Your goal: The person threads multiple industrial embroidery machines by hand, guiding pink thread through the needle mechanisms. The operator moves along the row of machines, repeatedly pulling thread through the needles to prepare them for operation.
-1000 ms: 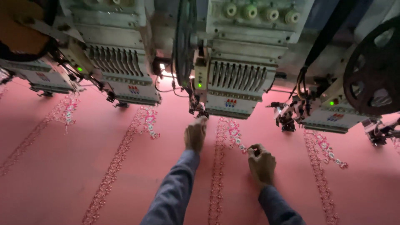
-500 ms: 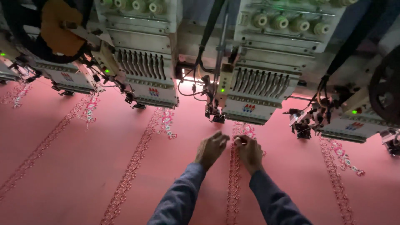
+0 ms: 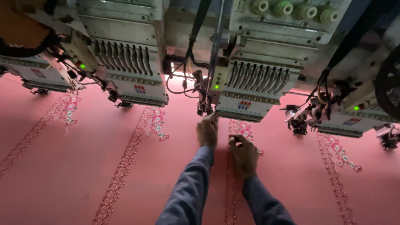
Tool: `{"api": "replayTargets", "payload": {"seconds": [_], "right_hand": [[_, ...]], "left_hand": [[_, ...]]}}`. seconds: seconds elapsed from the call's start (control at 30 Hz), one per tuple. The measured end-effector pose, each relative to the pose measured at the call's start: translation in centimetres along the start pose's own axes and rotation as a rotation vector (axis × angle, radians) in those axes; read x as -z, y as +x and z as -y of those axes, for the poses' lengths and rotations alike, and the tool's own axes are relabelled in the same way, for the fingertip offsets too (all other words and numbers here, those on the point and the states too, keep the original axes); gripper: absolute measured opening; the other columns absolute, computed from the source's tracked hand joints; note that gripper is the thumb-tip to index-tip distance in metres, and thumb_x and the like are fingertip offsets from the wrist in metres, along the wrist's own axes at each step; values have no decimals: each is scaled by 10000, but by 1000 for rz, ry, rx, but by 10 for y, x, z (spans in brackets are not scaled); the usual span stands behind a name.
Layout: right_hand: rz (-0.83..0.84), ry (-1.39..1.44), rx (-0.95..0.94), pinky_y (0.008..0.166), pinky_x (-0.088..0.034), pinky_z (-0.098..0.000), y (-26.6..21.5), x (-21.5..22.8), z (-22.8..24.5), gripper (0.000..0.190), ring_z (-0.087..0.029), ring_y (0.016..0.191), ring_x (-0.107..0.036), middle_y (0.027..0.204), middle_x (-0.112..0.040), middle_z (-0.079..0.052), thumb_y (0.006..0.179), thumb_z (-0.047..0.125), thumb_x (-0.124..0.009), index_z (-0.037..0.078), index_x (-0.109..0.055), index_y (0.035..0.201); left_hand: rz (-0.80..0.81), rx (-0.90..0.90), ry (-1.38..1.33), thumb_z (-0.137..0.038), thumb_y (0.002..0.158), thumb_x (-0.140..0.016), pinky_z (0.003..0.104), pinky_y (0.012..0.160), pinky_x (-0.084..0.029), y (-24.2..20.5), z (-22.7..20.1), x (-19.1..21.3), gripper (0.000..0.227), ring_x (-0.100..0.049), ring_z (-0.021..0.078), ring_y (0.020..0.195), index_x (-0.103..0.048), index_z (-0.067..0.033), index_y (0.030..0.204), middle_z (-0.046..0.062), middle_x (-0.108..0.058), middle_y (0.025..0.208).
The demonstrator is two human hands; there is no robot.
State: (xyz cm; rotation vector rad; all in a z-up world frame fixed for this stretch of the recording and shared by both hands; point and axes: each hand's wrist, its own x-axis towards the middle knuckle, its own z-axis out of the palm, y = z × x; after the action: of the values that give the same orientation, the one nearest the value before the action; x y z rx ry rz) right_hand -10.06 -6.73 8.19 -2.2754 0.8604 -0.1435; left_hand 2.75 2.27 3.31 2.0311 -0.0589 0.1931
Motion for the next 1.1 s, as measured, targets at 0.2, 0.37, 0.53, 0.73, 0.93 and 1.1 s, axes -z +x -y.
{"api": "replayTargets", "payload": {"seconds": [0.2, 0.37, 0.53, 0.73, 0.93, 1.1], "right_hand": [[0, 107, 7, 1053, -525, -500, 14, -8, 20, 300, -257, 1087, -729, 1017, -804, 74, 905, 525, -617, 409, -753, 1146], [-17, 205, 0, 1006, -534, -448, 16, -21, 30, 266, -166, 944, -770, 994, -807, 98, 918, 459, -637, 370, -764, 1134], [-28, 259, -69, 1019, -528, -478, 9, -10, 51, 306, -220, 987, -770, 1057, -813, 31, 925, 399, -629, 298, -769, 1177], [-59, 195, -22, 1045, -504, -463, 16, -21, 36, 266, -205, 1014, -763, 1058, -809, 73, 927, 420, -640, 341, -783, 1136], [-77, 277, -4, 993, -529, -444, -1, -10, 42, 250, -212, 975, -767, 974, -821, 45, 922, 356, -652, 308, -797, 1120], [-233, 401, 235, 786, -591, -354, 15, -25, 29, 167, -190, 772, -770, 949, -804, -1, 935, 253, -708, 265, -796, 1076]], "left_hand": [[40, 39, 12, -322, 946, -701, 599, 885, -597, 3, -6, -2, 189, -726, 422, 1003, -787, -307, 1114, 68, -774, 1107], [52, -14, 84, -329, 976, -693, 566, 817, -628, -2, -2, 3, 200, -766, 387, 903, -796, -249, 1127, 96, -788, 1024], [120, -51, 120, -314, 997, -587, 649, 871, -581, 2, -8, 7, 245, -729, 465, 967, -739, -251, 1179, 165, -774, 1029], [176, -147, 212, -274, 957, -611, 625, 816, -602, 5, 19, -4, 256, -730, 499, 910, -707, -231, 1191, 186, -762, 1076], [183, -355, 431, -281, 992, -589, 539, 784, -638, -6, 35, 3, 182, -760, 404, 859, -665, -330, 1150, 33, -738, 1136], [96, -588, 455, -229, 990, -593, 535, 663, -646, -12, 31, 28, 183, -751, 383, 735, -702, -286, 1125, 18, -738, 1035]]}}
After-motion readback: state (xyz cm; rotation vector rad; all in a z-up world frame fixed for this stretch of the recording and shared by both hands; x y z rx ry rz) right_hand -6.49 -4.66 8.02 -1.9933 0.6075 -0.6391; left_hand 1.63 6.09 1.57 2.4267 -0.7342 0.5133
